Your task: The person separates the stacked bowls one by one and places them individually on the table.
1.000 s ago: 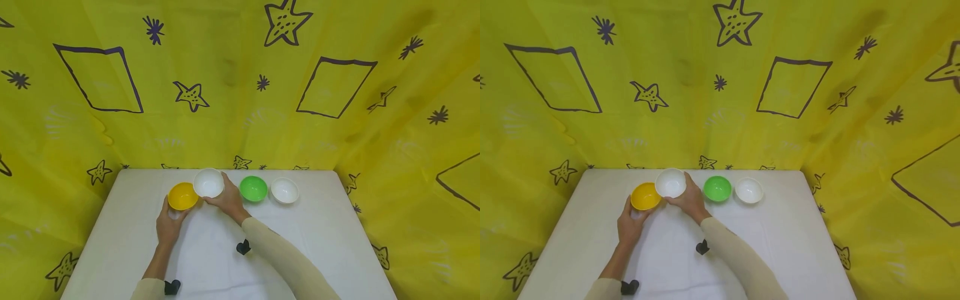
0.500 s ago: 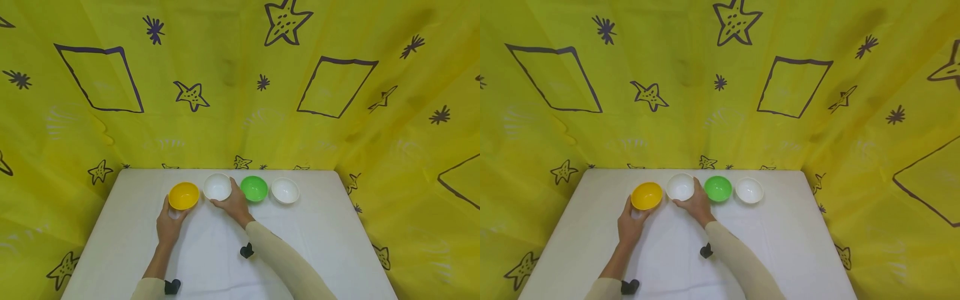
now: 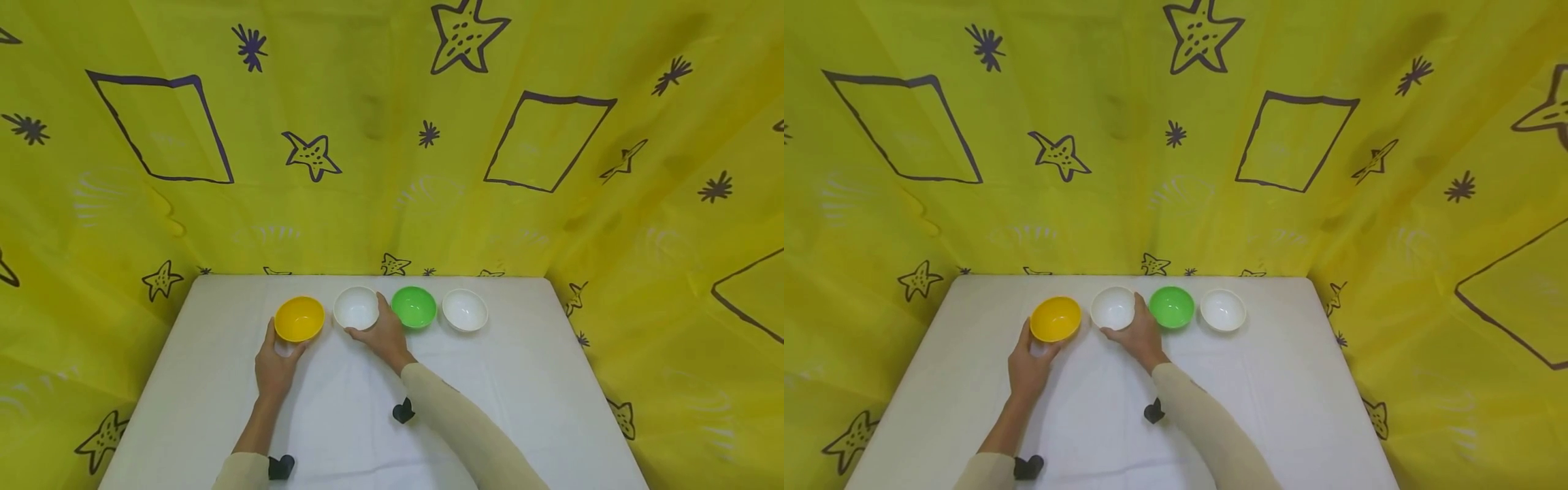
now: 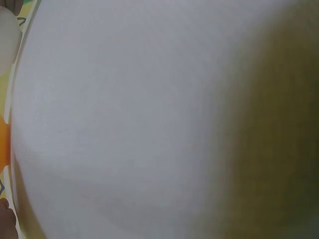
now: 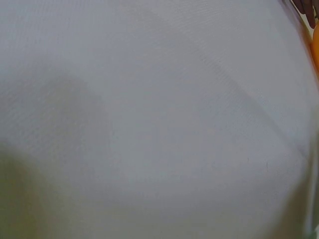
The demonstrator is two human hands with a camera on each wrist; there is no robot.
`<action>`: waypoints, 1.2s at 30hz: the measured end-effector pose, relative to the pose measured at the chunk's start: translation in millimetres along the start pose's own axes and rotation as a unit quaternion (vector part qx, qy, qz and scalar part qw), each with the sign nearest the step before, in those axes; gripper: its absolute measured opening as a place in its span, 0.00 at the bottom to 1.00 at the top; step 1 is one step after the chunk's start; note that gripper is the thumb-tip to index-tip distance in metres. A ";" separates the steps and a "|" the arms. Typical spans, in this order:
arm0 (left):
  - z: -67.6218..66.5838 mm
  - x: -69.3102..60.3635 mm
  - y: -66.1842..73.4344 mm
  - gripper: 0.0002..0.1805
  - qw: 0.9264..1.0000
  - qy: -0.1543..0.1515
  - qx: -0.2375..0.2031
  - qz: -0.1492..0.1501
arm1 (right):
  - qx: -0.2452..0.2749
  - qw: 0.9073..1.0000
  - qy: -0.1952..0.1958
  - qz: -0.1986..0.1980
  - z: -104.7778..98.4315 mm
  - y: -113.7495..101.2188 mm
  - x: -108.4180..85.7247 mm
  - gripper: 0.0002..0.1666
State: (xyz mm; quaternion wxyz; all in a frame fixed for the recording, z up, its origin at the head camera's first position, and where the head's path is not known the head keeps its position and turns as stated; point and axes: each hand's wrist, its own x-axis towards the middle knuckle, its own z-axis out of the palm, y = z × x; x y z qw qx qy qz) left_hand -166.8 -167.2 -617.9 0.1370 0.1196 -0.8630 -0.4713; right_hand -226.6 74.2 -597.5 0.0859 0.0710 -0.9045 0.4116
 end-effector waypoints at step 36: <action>13.4 12.1 11.0 0.54 0.999 -0.034 -0.011 -0.028 | -0.035 0.997 -0.039 0.051 1.8 -1.3 -4.8 0.73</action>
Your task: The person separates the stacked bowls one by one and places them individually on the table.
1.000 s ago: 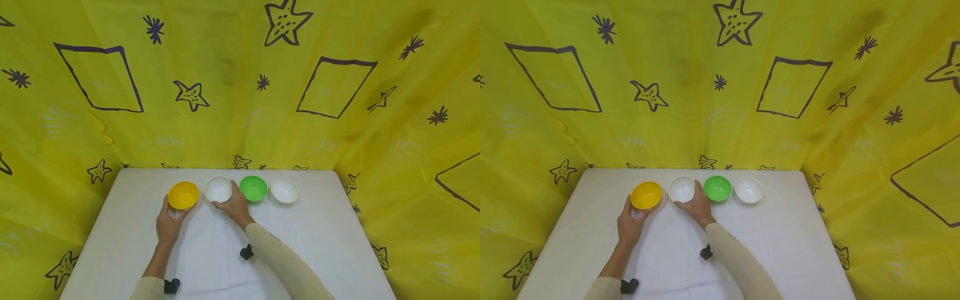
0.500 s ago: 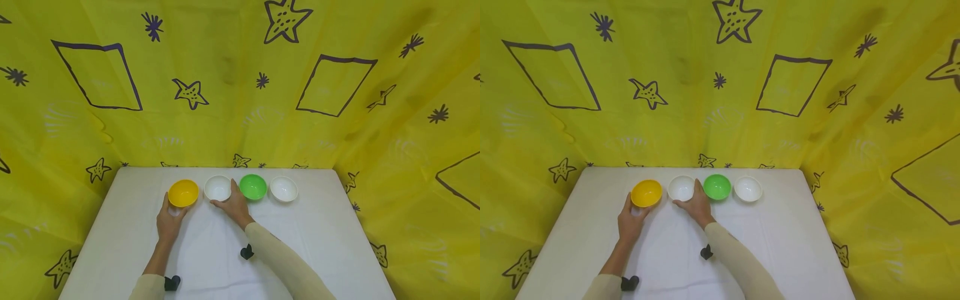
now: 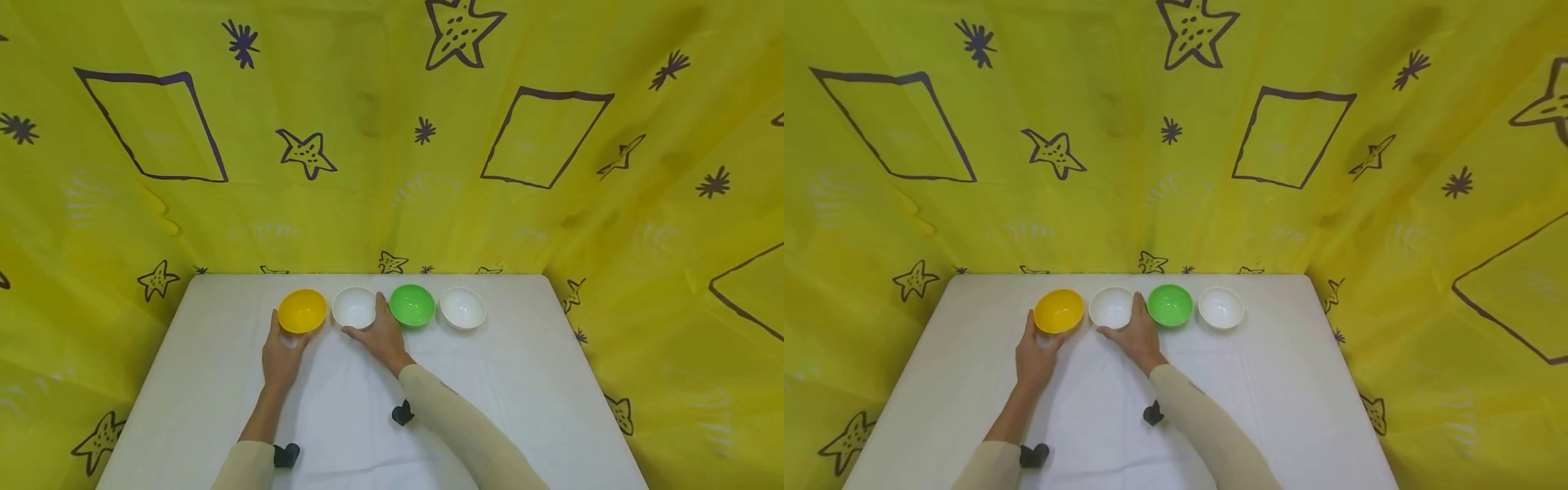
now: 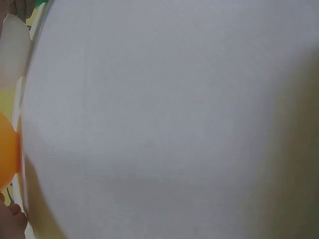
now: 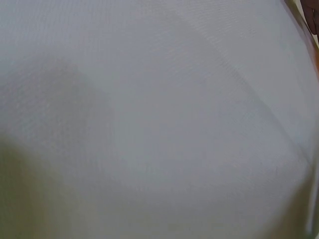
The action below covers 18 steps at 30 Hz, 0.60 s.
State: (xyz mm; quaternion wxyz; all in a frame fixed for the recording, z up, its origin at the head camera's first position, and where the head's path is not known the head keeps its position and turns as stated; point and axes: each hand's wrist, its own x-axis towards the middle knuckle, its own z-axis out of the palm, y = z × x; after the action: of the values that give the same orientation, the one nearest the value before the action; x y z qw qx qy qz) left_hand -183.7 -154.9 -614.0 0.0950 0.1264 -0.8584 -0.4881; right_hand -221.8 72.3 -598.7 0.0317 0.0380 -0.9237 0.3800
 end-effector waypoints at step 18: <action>-5.3 -6.4 6.9 0.50 1.000 -0.013 -0.003 0.011 | -0.041 0.997 0.008 -0.060 -6.5 -14.8 -6.0 0.63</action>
State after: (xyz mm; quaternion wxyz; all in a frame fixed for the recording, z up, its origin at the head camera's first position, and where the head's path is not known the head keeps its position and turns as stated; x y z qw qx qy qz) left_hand -176.9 -153.8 -605.6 0.0896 0.1101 -0.8594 -0.4913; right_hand -214.3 66.6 -584.2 0.0639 0.0892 -0.9342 0.3393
